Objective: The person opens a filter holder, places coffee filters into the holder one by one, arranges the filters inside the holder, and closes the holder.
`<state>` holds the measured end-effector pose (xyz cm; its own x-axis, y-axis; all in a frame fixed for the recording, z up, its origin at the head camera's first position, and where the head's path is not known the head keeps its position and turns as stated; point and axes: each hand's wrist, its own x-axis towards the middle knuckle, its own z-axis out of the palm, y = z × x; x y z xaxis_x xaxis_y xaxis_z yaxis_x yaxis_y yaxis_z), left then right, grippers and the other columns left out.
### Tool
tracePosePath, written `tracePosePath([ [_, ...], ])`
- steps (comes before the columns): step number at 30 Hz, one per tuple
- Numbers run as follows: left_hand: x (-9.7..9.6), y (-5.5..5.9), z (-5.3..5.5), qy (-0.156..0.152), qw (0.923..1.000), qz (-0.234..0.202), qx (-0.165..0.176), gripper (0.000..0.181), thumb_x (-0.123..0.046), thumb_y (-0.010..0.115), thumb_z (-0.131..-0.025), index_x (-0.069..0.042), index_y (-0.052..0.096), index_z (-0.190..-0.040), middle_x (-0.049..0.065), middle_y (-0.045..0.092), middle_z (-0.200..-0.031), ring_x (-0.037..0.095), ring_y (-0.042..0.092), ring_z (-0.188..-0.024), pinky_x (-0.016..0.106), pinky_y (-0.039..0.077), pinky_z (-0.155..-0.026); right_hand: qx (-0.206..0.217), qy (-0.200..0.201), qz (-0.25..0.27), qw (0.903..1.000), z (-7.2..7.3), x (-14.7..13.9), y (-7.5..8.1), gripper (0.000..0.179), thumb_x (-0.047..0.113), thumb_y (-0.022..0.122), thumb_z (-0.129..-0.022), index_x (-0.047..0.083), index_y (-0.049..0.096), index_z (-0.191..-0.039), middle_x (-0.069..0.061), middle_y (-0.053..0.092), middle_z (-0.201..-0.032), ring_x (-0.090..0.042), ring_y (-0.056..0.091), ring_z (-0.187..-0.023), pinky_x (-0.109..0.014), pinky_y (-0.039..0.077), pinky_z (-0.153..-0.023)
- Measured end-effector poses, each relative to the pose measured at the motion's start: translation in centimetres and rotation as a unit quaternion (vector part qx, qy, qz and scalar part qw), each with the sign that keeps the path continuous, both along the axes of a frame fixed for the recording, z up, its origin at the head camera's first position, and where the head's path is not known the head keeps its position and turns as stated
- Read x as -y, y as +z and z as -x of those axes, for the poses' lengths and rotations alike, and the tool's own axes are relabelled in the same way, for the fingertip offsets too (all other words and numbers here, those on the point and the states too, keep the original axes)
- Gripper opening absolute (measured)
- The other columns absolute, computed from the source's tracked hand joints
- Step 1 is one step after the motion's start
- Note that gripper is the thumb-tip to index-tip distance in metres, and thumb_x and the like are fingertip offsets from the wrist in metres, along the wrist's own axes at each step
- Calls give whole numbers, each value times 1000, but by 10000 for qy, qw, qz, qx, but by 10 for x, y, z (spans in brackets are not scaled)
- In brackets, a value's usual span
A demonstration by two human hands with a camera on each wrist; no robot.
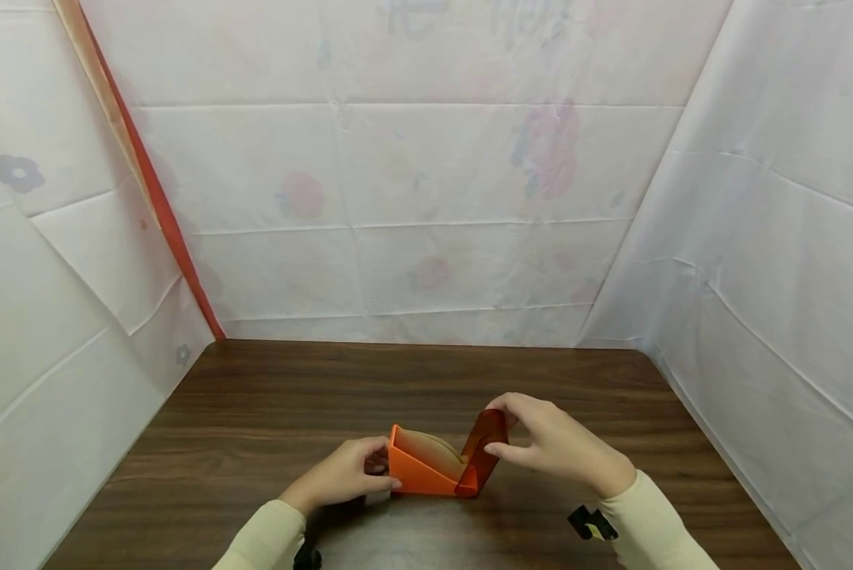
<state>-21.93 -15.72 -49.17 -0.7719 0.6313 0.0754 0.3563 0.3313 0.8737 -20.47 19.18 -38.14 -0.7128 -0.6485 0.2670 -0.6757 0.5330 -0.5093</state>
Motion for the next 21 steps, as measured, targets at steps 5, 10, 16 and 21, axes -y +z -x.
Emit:
tracePosePath([
  [5, 0, 0, 0, 2, 10000, 30, 10, 30, -23, 77, -91, -16, 65, -118, -3, 68, -113, 13, 67, -104, 30, 54, -91, 135, 32, 104, 9998, 0, 6, -2, 37, 41, 71, -94, 21, 59, -123, 17, 60, -106, -3, 62, -92, -26, 55, -81],
  [10, 0, -1, 0, 18, 10000, 49, -2, 30, -24, 77, -91, -16, 65, -117, -4, 68, -113, 13, 67, -104, 29, 54, -90, 19, 43, 83, 10000, 0, 12, -3, 40, 42, 70, -95, 20, 58, -126, 18, 60, -108, -2, 61, -93, -25, 55, -81],
  [16, 0, -2, 0, 7, 10000, 53, 9, 29, -25, 77, -91, -17, 65, -116, -4, 68, -113, 13, 67, -105, 29, 54, -90, 12, 32, 60, 10000, 2, 19, -6, 44, 44, 68, -95, 20, 57, -129, 18, 59, -109, -1, 60, -94, -26, 54, -85],
  [21, -1, 0, 0, -1, 10000, 1, 64, 30, -24, 77, -91, -16, 64, -117, -4, 67, -113, 13, 66, -105, 31, 54, -91, 38, -9, 81, 10000, 2, 23, -9, 45, 46, 68, -95, 21, 56, -130, 18, 59, -110, -1, 60, -94, -27, 54, -85],
])
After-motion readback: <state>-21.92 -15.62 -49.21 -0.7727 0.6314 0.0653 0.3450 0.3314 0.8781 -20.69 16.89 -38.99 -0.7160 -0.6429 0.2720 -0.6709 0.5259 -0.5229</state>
